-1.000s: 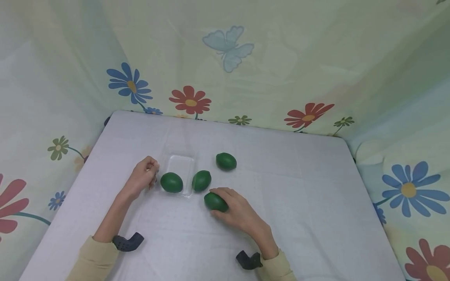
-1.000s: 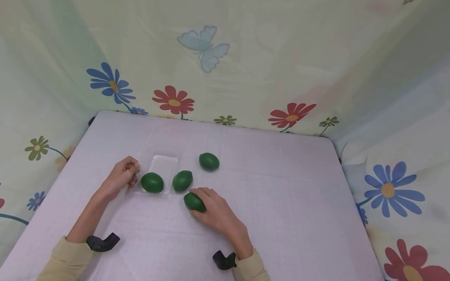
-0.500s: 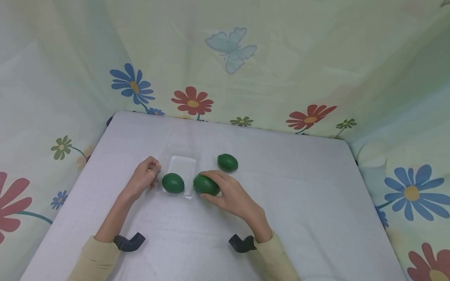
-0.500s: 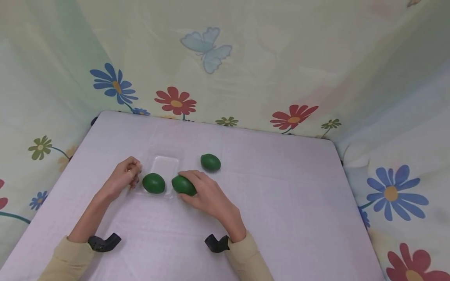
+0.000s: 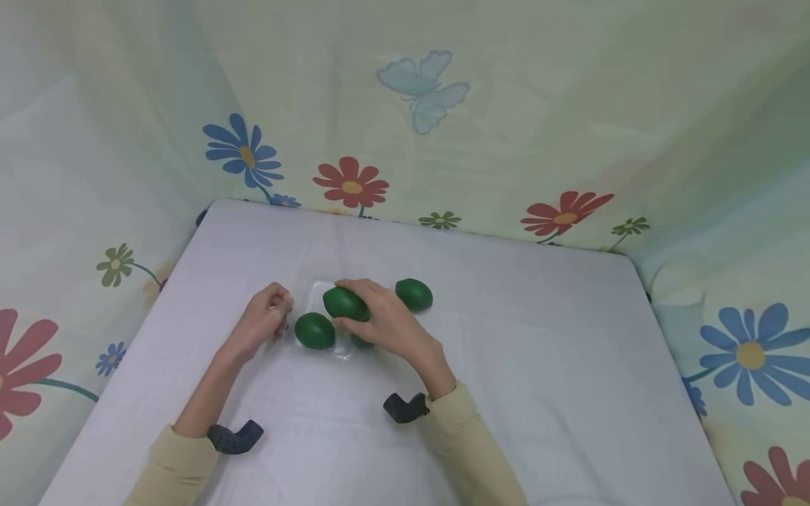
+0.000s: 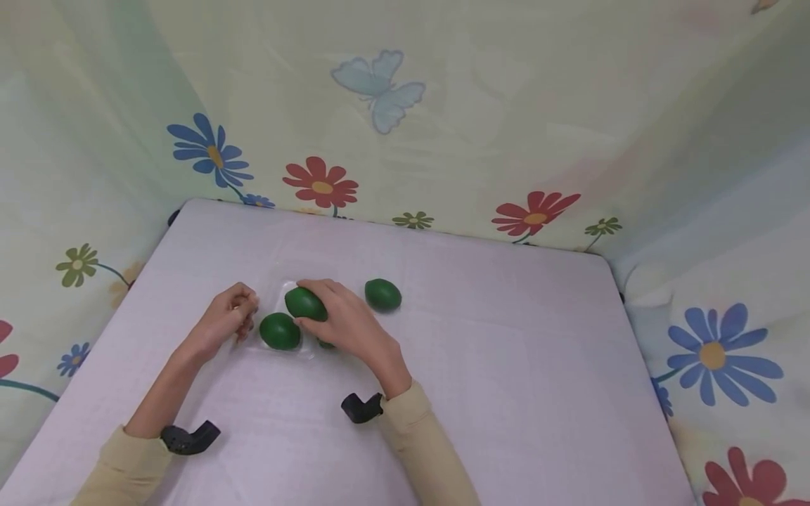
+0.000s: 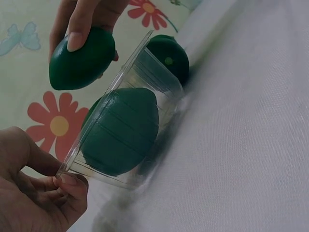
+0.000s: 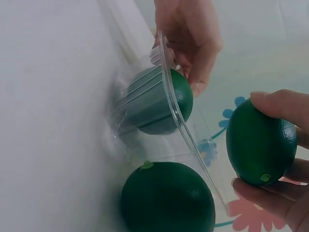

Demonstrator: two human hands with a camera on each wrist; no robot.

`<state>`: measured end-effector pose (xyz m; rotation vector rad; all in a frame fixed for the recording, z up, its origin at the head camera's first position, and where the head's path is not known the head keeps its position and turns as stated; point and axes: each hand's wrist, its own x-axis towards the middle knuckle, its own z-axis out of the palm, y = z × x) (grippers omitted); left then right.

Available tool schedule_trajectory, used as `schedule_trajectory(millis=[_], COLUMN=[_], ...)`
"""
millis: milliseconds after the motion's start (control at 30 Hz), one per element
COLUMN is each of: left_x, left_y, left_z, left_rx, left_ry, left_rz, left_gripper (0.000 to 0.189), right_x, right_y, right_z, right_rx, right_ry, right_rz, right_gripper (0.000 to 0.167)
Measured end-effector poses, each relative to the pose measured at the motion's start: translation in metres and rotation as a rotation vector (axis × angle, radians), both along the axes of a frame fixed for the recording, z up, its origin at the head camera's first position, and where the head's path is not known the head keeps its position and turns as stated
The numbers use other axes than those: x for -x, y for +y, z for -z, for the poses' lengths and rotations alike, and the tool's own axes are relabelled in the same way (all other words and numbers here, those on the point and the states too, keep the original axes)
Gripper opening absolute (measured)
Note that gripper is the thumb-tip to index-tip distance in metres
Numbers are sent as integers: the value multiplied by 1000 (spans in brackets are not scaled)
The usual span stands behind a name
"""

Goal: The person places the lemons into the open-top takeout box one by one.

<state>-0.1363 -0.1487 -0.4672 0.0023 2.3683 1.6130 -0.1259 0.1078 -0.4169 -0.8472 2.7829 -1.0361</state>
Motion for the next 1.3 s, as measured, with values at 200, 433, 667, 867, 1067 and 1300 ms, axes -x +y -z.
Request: schedule_trajectory(millis=[200, 433, 667, 867, 1067, 1300], left_x=[1, 0, 0, 0, 0, 0], left_y=[0, -2, -1, 0, 1, 1], left_z=[-1, -1, -1, -1, 0, -1], left_rx=[-12, -27, -31, -26, -23, -21], left_ry=[3, -7, -6, -4, -4, -6], left_rz=[4, 4, 5, 5, 3, 2], left_gripper=[23, 24, 23, 22, 21, 22], right_x=[14, 30, 40, 43, 43, 40], right_y=[-14, -34, -50, -55, -56, -56], right_z=[6, 14, 21, 28, 31, 30], right_rx=[-5, -47, -135, -159, -164, -183], right_ry=[-47, -104, -135, -179, -182, -161], right_rz=[-2, 24, 37, 26, 4, 11], right_gripper=[63, 60, 58, 56, 52, 51])
